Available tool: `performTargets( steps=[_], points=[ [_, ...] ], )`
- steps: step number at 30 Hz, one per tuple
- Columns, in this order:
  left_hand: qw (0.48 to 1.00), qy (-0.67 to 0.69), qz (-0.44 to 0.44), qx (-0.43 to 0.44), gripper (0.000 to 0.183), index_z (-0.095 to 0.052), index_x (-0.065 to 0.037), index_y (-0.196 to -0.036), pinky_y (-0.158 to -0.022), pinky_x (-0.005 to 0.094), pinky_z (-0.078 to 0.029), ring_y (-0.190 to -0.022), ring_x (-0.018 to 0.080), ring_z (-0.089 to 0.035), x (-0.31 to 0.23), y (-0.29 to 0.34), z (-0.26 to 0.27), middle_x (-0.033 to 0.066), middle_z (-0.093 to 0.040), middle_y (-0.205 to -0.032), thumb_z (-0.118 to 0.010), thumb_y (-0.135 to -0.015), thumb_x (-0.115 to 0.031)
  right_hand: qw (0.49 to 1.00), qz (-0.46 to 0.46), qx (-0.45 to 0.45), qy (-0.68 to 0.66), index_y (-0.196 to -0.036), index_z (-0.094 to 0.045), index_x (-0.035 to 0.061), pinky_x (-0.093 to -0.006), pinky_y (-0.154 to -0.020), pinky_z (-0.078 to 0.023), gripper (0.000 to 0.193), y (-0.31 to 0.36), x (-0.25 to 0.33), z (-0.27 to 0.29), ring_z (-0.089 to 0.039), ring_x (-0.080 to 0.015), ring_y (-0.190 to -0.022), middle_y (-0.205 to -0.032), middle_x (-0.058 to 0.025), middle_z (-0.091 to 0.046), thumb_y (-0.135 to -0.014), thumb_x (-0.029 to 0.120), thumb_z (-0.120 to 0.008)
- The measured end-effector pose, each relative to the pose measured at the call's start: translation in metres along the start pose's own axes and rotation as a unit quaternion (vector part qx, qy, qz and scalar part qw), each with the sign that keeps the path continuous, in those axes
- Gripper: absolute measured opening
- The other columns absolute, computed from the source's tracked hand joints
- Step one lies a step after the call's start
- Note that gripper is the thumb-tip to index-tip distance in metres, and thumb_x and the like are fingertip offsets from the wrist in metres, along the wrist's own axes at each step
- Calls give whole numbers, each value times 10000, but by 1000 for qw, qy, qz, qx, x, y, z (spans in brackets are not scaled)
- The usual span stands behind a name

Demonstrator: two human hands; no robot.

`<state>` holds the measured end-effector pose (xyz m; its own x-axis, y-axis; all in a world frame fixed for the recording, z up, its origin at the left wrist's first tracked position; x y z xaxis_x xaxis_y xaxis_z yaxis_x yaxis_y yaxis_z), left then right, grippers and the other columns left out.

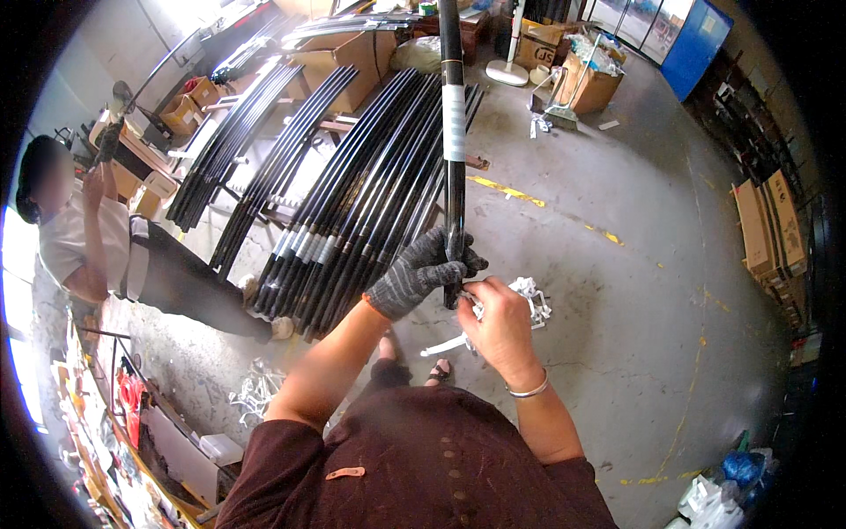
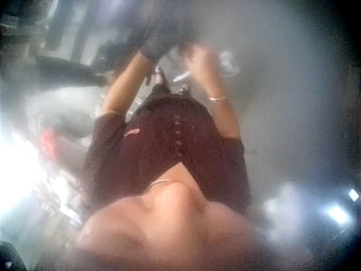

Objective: The person applies pieces of tape to long metal poles, wrapping the tape around the shaft near the handle or end, and then places each pole back onto a rack with other poles.

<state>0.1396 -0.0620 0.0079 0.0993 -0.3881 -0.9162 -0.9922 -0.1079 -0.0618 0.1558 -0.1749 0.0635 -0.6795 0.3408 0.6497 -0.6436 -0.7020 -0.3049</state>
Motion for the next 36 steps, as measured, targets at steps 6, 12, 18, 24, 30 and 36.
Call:
performTargets(
  steps=[6, 12, 18, 24, 30, 36],
  points=[
    [998, -47, -47, -8, 518, -462, -38, -1306, -969, 384, -473, -1110, 236, -596, 2, -6, -3, 119, -628, -1150, -701, -848, -68, 993, 29, -21, 114, -768, -646, 34, -408, -572, -476, 81, -8, 2, 6, -610, -335, -645, -733, -123, -608, -708, 73, -684],
    [997, -45, -64, -18, 530, -457, -39, -1295, -899, 336, -494, -1006, 182, -597, -9, -12, -5, 84, -626, -1078, -718, -835, -70, 996, 37, -13, -75, -753, -622, 11, -337, -600, -476, 94, -8, -2, 10, -601, -243, -628, -700, -106, -600, -728, 80, -680],
    [999, -8, -25, -46, 525, -452, -51, -1282, -833, 292, -502, -927, 145, -590, -17, -17, -7, 59, -612, -986, -716, -828, -44, 983, -21, 7, -181, -866, -611, -5, -338, -672, -476, 261, -9, -33, 24, -608, -232, -717, -838, -96, -634, -734, 157, -767],
    [991, -43, -85, -93, 548, -452, -47, -1288, -704, 282, -531, -781, 141, -601, -15, -18, 1, 48, -601, -925, -717, -810, -18, 995, 25, -10, -99, -766, -588, -6, -354, -629, -455, 214, -20, -25, -6, -583, -311, -680, -764, -139, -586, -739, 117, -760],
    [999, -19, 43, -17, 588, -460, -41, -1308, -728, 278, -505, -818, 124, -602, -13, -8, 5, 29, -612, -904, -725, -783, -17, 991, -28, -51, -122, -726, -530, 0, -393, -588, -427, 289, -19, -69, -16, -558, -325, -642, -716, -140, -538, -823, 212, -701],
    [995, -51, 86, -15, 549, -506, -44, -1280, -756, 293, -515, -839, 136, -617, 10, 7, 33, 25, -617, -924, -740, -783, -26, 995, -84, -47, -29, -789, -550, 41, -444, -612, -440, 220, -21, -110, -69, -577, -353, -710, -801, -130, -572, -837, 212, -681]
  ],
)
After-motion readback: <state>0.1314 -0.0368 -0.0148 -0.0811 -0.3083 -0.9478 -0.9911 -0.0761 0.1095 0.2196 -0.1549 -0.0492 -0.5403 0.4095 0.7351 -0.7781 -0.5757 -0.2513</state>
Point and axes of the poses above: each hand's wrist, its own y-axis away from the middle knuckle, its own z-axis out of the back of the hand, x = y × z, the point moved 10 cm from there along -y, towards the middle knuckle
